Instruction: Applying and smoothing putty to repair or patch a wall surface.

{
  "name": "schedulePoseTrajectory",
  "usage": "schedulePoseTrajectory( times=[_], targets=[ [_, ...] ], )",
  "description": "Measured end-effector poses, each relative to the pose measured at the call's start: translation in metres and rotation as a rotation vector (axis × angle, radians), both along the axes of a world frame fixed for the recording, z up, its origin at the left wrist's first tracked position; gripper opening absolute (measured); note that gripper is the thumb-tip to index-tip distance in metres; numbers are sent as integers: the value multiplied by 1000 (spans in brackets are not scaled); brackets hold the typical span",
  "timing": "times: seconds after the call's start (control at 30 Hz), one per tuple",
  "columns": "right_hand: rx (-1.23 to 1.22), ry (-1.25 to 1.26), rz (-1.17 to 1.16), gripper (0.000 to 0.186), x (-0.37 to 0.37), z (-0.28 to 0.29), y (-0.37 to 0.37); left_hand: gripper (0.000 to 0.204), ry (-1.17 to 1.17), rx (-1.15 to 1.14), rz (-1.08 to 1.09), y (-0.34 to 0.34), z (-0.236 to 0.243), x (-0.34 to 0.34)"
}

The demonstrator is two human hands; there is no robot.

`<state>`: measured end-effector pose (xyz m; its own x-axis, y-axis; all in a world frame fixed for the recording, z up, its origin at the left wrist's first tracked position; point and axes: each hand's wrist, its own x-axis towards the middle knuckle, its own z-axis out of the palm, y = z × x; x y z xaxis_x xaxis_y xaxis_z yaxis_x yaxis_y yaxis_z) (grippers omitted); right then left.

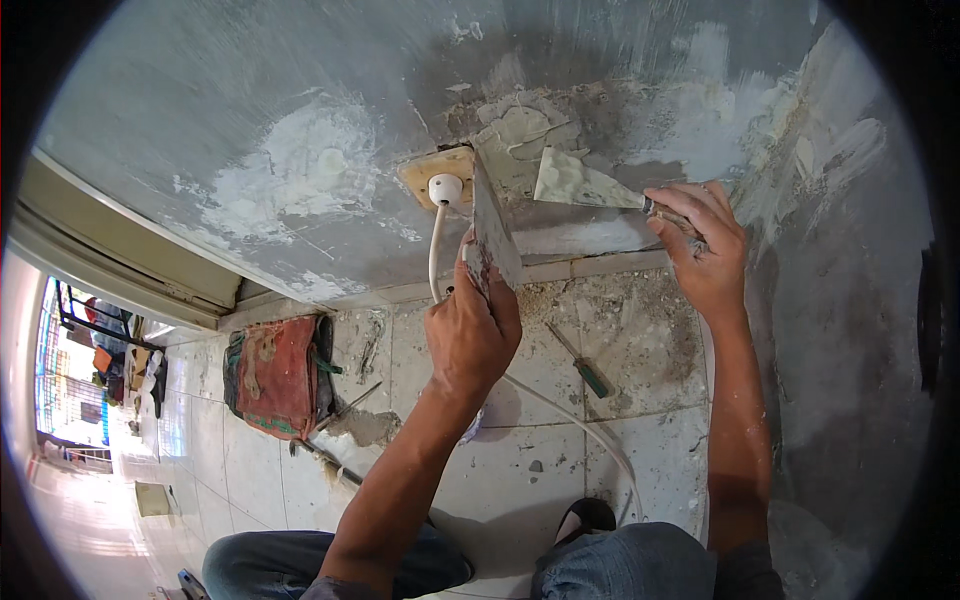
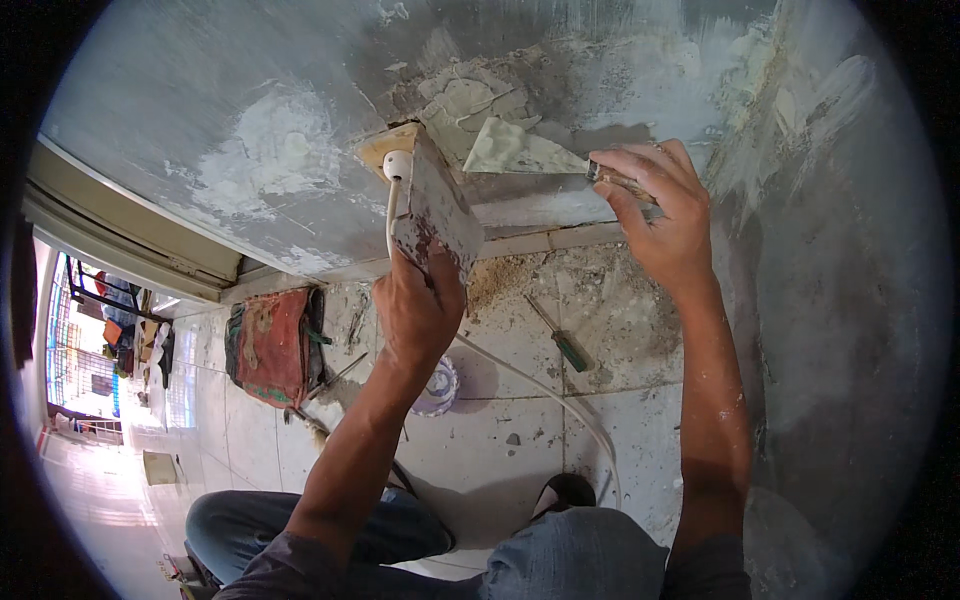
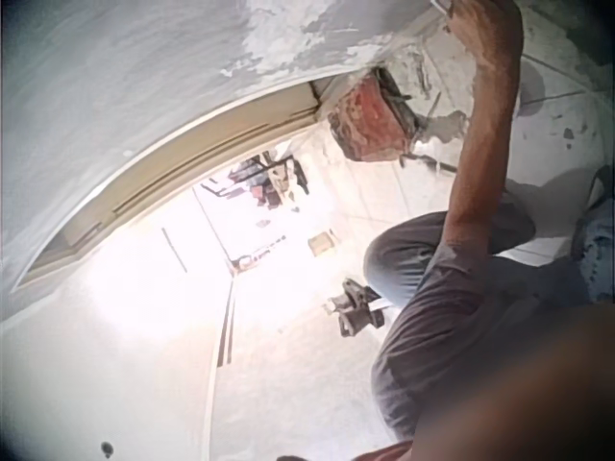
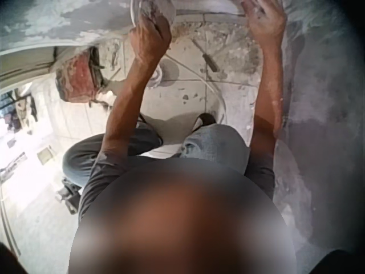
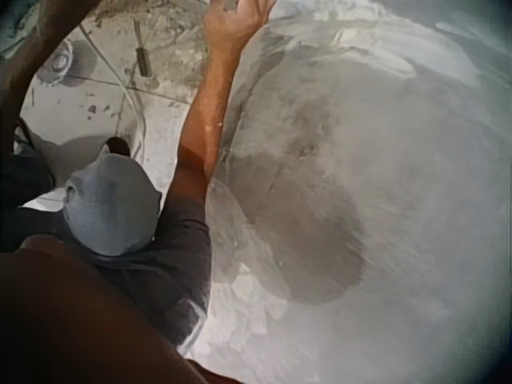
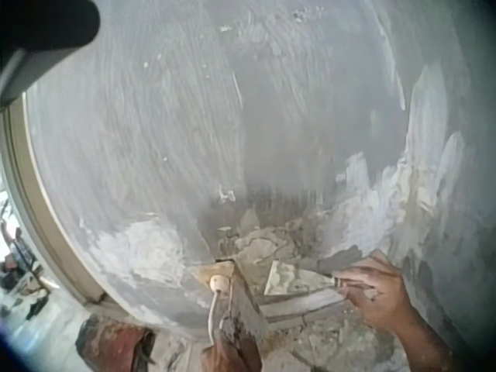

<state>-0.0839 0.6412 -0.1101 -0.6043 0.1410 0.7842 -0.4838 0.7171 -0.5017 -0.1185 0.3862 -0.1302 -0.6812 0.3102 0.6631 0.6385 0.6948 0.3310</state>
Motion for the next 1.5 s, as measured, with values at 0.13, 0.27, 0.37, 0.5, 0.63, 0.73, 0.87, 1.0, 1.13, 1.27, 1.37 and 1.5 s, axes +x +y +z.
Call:
schedulePoseTrajectory(
  times=[0.13,0.27,0.37,0.5,0.63,0.73,0.87,1.0,1.13,1.27,1.37,1.5],
  targets=[
    [44,-2,2,29,1,1,1,48,22,-11,43,-1,3,-3],
    [66,4,-9,29,1,-2,1,48,25,-11,34,0,4,-3],
    [63,1,-3,29,1,-3,0,48,24,10,31,3,2,-3],
    [38,-18,6,29,-1,-4,-4,48,25,0,46,2,0,-4],
    [33,-47,25,28,-3,-4,-6,49,19,-22,65,4,-3,-7],
    [21,-77,73,27,-9,-3,-6,51,78,-28,51,5,-3,-10],
    [-36,-175,179,23,-18,8,-7,52,25,-19,68,4,-2,-10],
    [-185,-388,268,21,-34,15,-5,52,33,-26,90,3,-5,-11],
    [-214,-381,363,23,-57,18,5,54,31,-16,92,7,-8,-11],
    [-205,-482,355,23,-69,29,6,55,59,-41,122,6,-8,-11],
    [-217,-476,393,23,-75,28,8,56,40,-21,113,4,-9,-11],
    [-190,-500,381,22,-77,30,15,57,47,-21,118,6,-11,-11]
  ],
)
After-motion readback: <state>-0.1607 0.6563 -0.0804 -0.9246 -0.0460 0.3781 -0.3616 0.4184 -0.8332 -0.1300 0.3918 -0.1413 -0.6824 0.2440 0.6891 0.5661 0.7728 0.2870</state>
